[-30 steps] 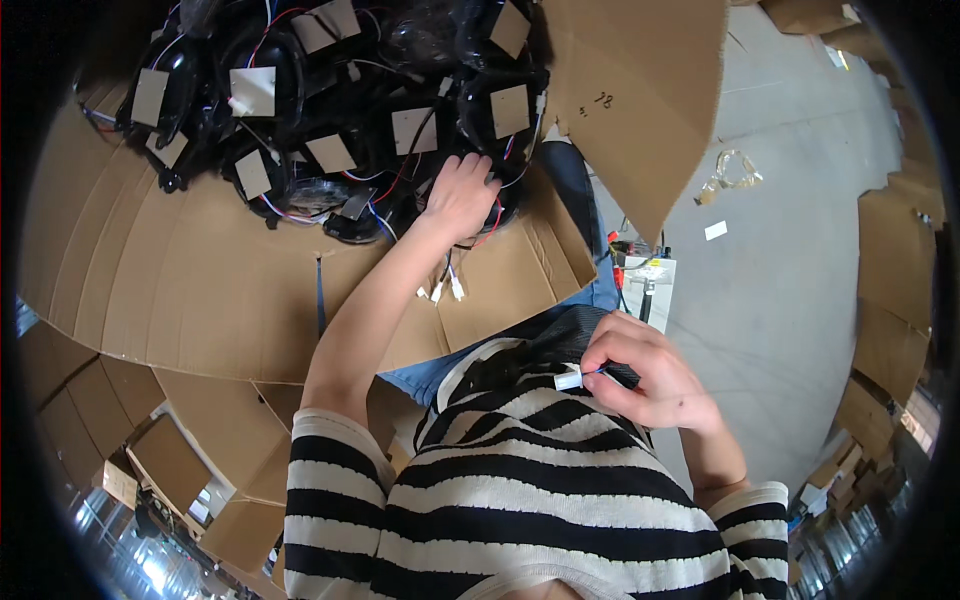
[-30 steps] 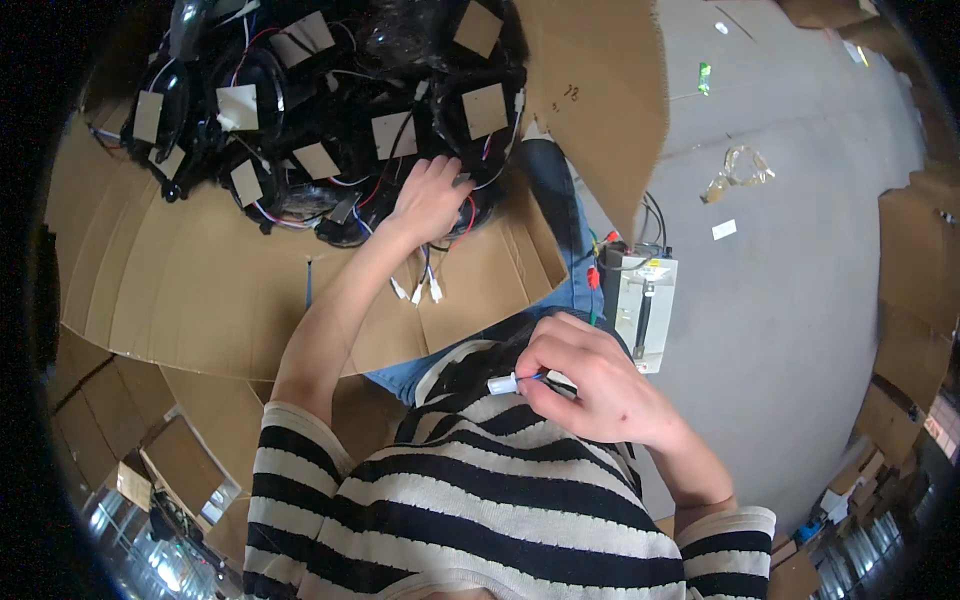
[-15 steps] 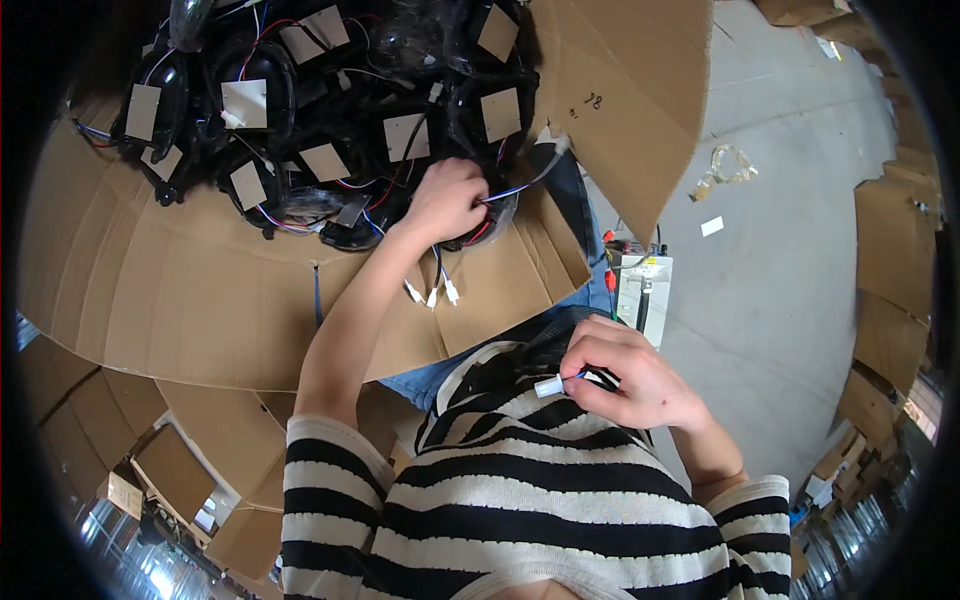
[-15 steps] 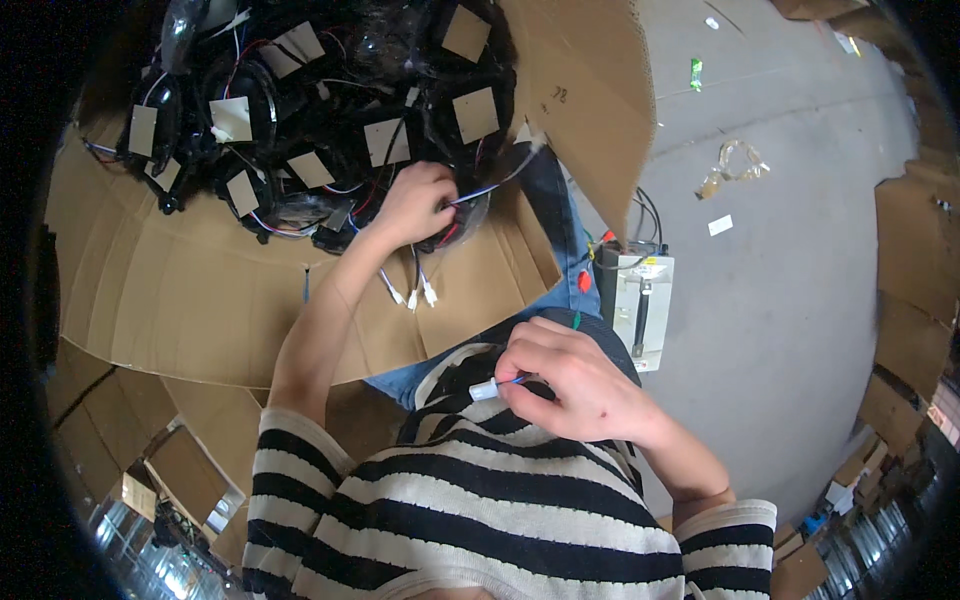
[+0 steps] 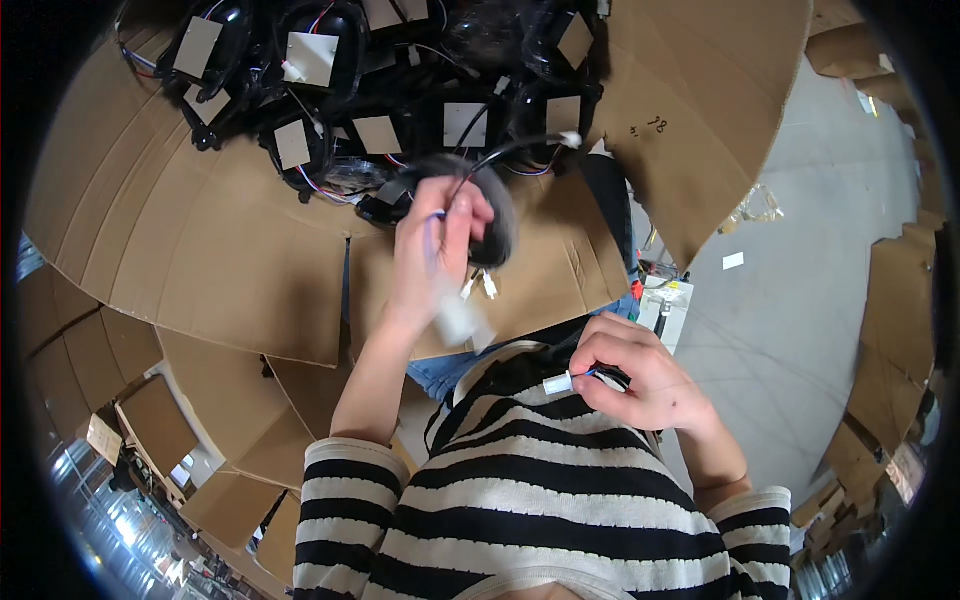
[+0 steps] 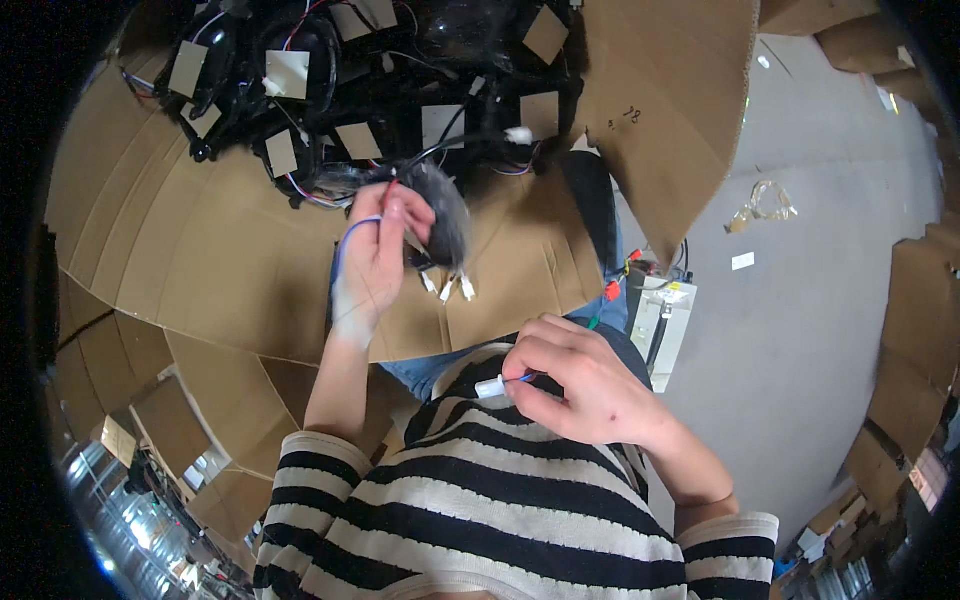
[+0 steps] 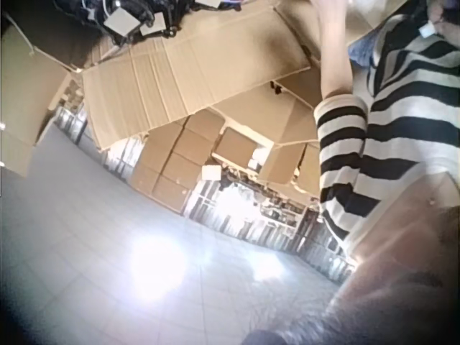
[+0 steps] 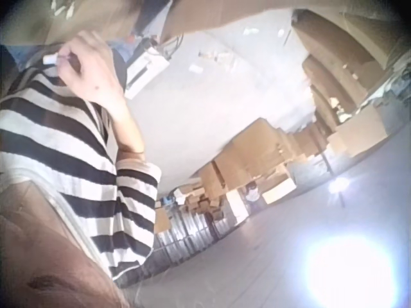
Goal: The person repeatedly picks up black plastic components with attached wires from a cardboard box, connects two white plastic connectors together, and places the assembled unit back into the box. This cycle is performed continuously throughout the clip.
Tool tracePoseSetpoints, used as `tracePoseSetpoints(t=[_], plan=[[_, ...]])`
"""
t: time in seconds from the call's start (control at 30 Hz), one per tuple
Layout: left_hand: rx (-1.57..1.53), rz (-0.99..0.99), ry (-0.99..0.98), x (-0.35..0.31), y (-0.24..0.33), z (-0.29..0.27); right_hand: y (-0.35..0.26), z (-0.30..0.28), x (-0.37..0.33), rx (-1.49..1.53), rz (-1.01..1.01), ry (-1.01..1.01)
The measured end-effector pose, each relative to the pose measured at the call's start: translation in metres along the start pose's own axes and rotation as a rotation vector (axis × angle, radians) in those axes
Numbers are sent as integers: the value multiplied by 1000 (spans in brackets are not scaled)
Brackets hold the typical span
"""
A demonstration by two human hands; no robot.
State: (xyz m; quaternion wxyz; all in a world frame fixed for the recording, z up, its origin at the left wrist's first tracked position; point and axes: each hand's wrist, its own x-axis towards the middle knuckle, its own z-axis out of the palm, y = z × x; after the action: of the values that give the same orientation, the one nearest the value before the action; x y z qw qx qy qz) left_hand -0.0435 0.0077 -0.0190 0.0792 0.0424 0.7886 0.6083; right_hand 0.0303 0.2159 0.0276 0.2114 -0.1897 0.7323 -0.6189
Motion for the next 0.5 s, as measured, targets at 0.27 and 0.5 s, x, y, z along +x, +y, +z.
tracePoseSetpoints(t=[0.27,0.5], plan=[[-48,-275,-209,-27,-2,-7,0,4,12,-21,-30,-17],[174,-188,-229,-47,24,-4,-9,6,24,-29,-24,12]])
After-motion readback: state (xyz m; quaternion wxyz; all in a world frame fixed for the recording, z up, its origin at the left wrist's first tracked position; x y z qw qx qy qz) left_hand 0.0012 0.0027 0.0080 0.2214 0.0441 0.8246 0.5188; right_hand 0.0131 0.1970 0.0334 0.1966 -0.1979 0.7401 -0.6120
